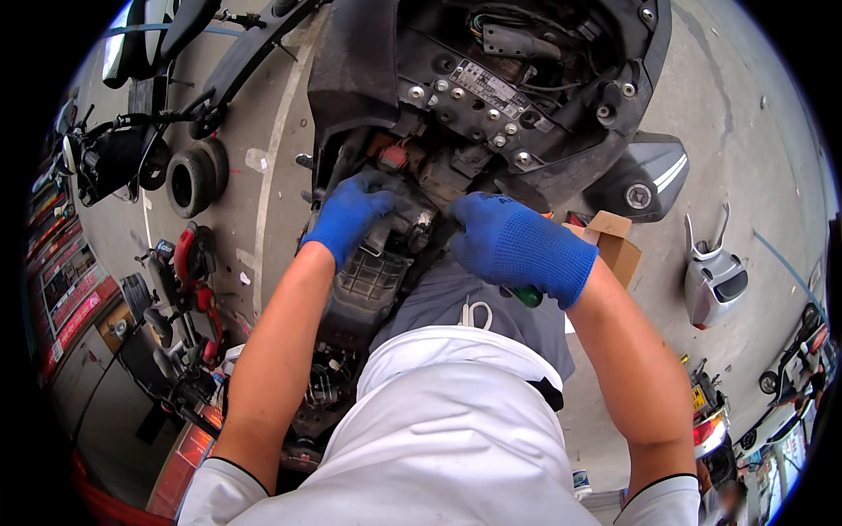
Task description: The person uses a screwdriver to remove screws from the motorcycle's body panel. They then use a power drill to remove additional fasteners and detach the panel. Finally, they turn the ignition key to test the motorcycle's dashboard.
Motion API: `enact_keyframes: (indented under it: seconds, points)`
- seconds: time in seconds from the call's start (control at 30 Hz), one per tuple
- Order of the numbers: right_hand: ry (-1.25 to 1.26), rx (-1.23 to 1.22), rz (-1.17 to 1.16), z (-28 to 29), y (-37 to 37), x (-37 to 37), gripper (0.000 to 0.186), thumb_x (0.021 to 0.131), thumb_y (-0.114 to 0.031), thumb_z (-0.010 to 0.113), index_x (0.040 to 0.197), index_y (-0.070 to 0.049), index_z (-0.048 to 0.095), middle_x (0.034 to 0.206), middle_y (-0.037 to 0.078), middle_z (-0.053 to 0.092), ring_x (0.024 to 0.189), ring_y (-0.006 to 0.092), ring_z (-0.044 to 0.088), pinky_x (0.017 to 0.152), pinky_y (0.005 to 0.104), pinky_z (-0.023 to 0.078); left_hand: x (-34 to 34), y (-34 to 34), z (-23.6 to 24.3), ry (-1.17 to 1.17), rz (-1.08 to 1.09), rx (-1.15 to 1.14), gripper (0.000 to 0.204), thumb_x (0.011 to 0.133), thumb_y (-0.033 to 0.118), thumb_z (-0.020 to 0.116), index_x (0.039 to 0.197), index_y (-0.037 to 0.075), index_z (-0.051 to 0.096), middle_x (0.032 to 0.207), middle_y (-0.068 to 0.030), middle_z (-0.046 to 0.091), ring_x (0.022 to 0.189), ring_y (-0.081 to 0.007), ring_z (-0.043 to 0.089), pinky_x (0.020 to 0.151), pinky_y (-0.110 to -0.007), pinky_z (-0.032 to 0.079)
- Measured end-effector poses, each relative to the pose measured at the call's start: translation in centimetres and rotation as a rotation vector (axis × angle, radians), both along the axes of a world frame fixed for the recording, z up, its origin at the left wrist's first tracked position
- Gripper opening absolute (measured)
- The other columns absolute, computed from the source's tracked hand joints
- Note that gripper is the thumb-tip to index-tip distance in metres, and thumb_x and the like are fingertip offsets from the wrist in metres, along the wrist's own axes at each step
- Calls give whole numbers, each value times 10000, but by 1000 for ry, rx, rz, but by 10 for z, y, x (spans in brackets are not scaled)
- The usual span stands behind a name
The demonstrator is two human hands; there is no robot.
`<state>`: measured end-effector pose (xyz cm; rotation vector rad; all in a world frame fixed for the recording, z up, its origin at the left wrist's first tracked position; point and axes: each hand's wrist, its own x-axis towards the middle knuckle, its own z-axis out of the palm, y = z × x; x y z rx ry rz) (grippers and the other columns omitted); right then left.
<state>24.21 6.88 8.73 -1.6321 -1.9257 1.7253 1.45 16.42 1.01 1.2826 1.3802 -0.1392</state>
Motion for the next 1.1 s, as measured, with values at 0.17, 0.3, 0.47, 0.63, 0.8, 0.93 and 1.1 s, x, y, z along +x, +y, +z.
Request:
enact_keyframes:
  seconds: [0.17, 0.3, 0.47, 0.63, 0.8, 0.93, 1.1]
  points:
    - [-83, 87, 103, -1, 5, 3, 323, 817, -167, 497, 1053, 38, 575, 1024, 249, 615, 956, 377, 618, 815, 417, 504, 13, -8, 19, -52, 99, -51, 464, 746, 149, 658, 1159, -45, 580, 1001, -131, 663, 854, -176, 629, 775, -296, 489]
    - [-44, 13, 48, 2, 7, 1, 305, 822, -173, 502, 1026, 43, 569, 983, 259, 617, 931, 375, 624, 801, 422, 504, 17, -10, 22, 17, 32, 63, 458, 739, 156, 658, 1140, -53, 588, 1000, -164, 667, 866, -192, 638, 770, -303, 492]
    - [-20, 96, -20, 10, -2, 0, 301, 829, -172, 515, 1037, 40, 564, 946, 259, 616, 898, 380, 621, 774, 427, 498, 6, -8, -5, 55, 75, 31, 423, 790, 155, 616, 1135, -87, 573, 963, -151, 671, 864, -175, 641, 776, -274, 489]
    - [93, 84, -315, 13, -41, -17, 303, 841, -156, 527, 1076, 33, 558, 919, 253, 617, 874, 375, 618, 748, 417, 499, -1, -12, -17, 50, 34, 107, 425, 821, 157, 606, 1149, -107, 554, 957, -134, 668, 864, -162, 642, 782, -258, 489]
    - [-64, 457, -38, -4, -51, -28, 332, 851, -168, 527, 1118, 27, 554, 1015, 245, 611, 920, 360, 615, 782, 401, 498, -4, -9, -20, 66, -25, 154, 439, 814, 170, 617, 1153, -102, 556, 972, -128, 665, 859, -160, 643, 785, -258, 491]
    - [63, -96, -267, 13, -21, -23, 310, 839, -154, 513, 1078, 28, 590, 1088, 248, 590, 963, 363, 607, 799, 400, 500, 14, -8, 2, -11, 130, -24, 399, 808, 162, 616, 1115, -92, 582, 968, -130, 669, 849, -162, 650, 776, -267, 495]
    - [1, 99, -142, -13, -20, -22, 269, 831, -155, 522, 1021, 8, 619, 1048, 263, 589, 946, 348, 609, 776, 406, 505, 13, -8, 3, -64, 178, -47, 327, 805, 144, 613, 1043, -80, 622, 928, -133, 677, 805, -167, 657, 738, -278, 502]
